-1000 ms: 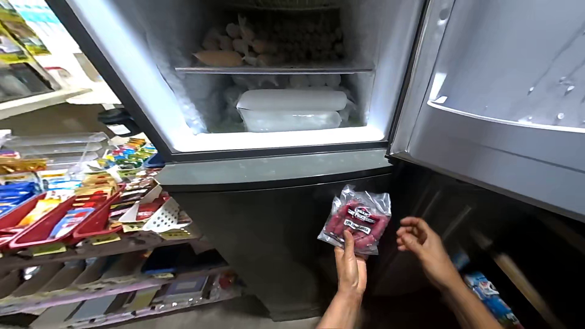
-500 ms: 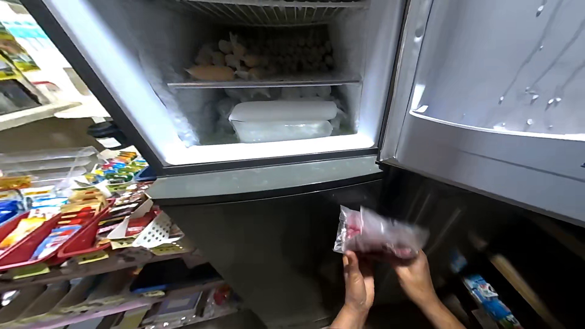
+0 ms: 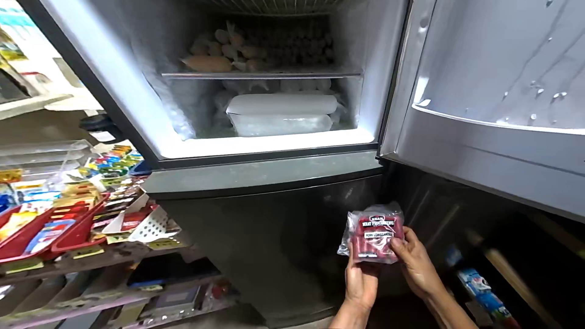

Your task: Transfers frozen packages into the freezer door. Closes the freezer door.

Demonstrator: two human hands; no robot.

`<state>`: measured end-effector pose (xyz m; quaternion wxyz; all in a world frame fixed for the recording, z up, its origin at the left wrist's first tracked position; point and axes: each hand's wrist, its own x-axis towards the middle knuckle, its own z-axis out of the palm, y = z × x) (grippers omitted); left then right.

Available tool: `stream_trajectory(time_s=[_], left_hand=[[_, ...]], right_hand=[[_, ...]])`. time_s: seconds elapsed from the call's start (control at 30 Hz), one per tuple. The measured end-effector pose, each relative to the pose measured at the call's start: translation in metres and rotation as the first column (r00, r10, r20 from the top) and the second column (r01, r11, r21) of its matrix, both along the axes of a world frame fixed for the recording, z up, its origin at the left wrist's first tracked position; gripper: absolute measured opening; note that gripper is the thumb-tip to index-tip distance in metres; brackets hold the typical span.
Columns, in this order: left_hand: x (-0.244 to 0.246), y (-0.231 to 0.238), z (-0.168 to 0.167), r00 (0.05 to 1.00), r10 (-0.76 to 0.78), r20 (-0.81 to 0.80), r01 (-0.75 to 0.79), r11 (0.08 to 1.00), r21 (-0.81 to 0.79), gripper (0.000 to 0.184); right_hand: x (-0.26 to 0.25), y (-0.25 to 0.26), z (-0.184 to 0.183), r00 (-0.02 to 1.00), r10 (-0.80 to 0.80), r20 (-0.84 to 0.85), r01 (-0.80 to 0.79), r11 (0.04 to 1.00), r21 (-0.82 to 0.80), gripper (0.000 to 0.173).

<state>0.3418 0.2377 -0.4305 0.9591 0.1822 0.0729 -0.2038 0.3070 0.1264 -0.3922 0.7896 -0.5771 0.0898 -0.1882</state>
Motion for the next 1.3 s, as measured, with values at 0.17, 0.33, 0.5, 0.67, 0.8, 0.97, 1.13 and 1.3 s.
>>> stream_trajectory(time_s=[0.17,0.33,0.5,0.67,0.8,0.97,1.13,1.3], left_hand=[[-0.008,-0.004,-0.007,0.977,0.048,0.206,-0.05,0.999,0.008,0.093],[-0.011,-0.009,0.004,0.989,0.118,0.092,-0.134,0.97,0.204,0.03],[-0.011,-0.01,0.0,0.995,0.096,0.031,-0.099,0.991,0.092,0.027],[-0.015,-0.01,0.001,0.995,0.098,0.037,-0.104,0.973,0.205,0.023],[-0.006,-0.004,0.008,0.993,0.091,0.078,-0.11,0.949,0.296,0.017],[0.003,0.013,0.025,0.967,-0.01,0.255,-0.028,0.989,0.142,0.031],[-0.003,0.005,0.064,0.969,-0.023,0.244,-0.007,0.992,0.124,0.022],[0.0,-0.01,0.072,0.982,-0.038,0.186,0.021,0.995,0.094,0.017]], right_hand=[[-0.004,0.011,-0.004,0.989,-0.134,-0.061,0.122,0.979,-0.16,0.047],[-0.015,0.01,-0.011,0.998,-0.043,-0.052,0.03,0.973,-0.229,0.061],[-0.021,-0.009,-0.006,0.987,0.136,-0.088,-0.153,0.958,-0.241,0.059],[-0.028,-0.016,0.001,0.949,0.127,-0.289,-0.27,0.799,-0.537,0.064],[-0.078,-0.039,0.076,0.985,-0.114,0.128,0.16,0.346,-0.924,0.051],[-0.125,-0.12,0.246,0.722,-0.081,0.687,0.635,-0.317,-0.705,0.026],[-0.084,-0.174,0.344,0.935,-0.327,-0.137,-0.192,-0.142,-0.971,0.017],[-0.043,-0.166,0.361,0.722,-0.326,-0.61,-0.585,0.183,-0.79,0.022]])
